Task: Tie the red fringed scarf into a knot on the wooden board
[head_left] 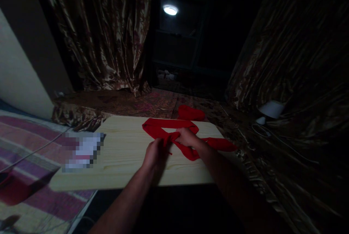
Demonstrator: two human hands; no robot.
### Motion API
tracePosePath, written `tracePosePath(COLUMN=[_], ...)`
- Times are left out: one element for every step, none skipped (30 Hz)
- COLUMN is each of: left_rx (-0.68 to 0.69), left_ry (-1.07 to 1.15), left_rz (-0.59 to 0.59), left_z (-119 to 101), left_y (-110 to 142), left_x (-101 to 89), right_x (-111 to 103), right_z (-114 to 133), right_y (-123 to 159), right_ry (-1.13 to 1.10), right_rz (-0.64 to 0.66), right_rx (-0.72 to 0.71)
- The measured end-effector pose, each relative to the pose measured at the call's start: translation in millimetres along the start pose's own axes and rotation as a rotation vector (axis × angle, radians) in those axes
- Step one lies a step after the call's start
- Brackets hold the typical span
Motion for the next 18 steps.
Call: tracePosePath(left_rx=[-0.077,-0.134,-0.170,-0.199,-0.203,-0.193,-0.190,-0.196,-0.209,-0.233,-0.252,-0.260,-0.261,-0.256,-0.251,-0.247,-0.241,-0.231], left_ry=[0.081,0.131,0.164,0.197,0.226,0.255,0.286,0.324,0.364,0.398,0.425,0.440,0.444,0.439,0.423,0.399,0.366,0.324], left_rz=[0.010,0.015,0.008,-0.004,-0.028,-0.051,-0.063,-0.055,-0.028,0.012,0.051,0.076,0.085,0.089,0.095,0.108,0.128,0.150], left_z=[4,8,10,13,15,17,20,24,29,34,39,44,49,54,58,63,67,70], left_y=[5,10,13,16,17,18,18,18,18,17,17,15,14,11,8,4,1,-3], left_x=[0.8,1.8,2.9,4.6,6.3,8.7,12.2,16.9,22.8,29.3,35.6,41.1,45.6,49.5,52.9,56.0,58.6,60.5], right_x=[1,1,2,3,4,4,5,4,3,1,-1,-3,-5,-7,-8,-8,-9,-9], right_z=[-2,-4,-7,-11,-14,-16,-18,-19,-19,-18,-17,-15,-13,-12,-10,-8,-7,-6], right_y=[-1,-1,-1,0,0,1,1,2,2,3,3,3,4,4,4,4,4,4], right_ry=[-0.047,-0.084,-0.108,-0.122,-0.130,-0.135,-0.141,-0.145,-0.145,-0.142,-0.135,-0.126,-0.116,-0.109,-0.105,-0.102,-0.102,-0.104], right_rz=[0.002,-0.003,-0.017,-0.036,-0.053,-0.065,-0.073,-0.078,-0.081,-0.081,-0.079,-0.073,-0.067,-0.061,-0.056,-0.053,-0.049,-0.040], right_rx=[-0.013,-0.016,-0.007,0.013,0.036,0.061,0.082,0.096,0.101,0.105,0.110,0.115,0.122,0.130,0.133,0.131,0.126,0.125])
Point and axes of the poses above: each hand's wrist, its own y-axis away from the middle knuckle, its own x-axis out of the palm, z = x × y, the point moved 4 cm from there along -y, towards the middle knuckle, and after that the axes turned 7 degrees about x, right-handed, at the moved point
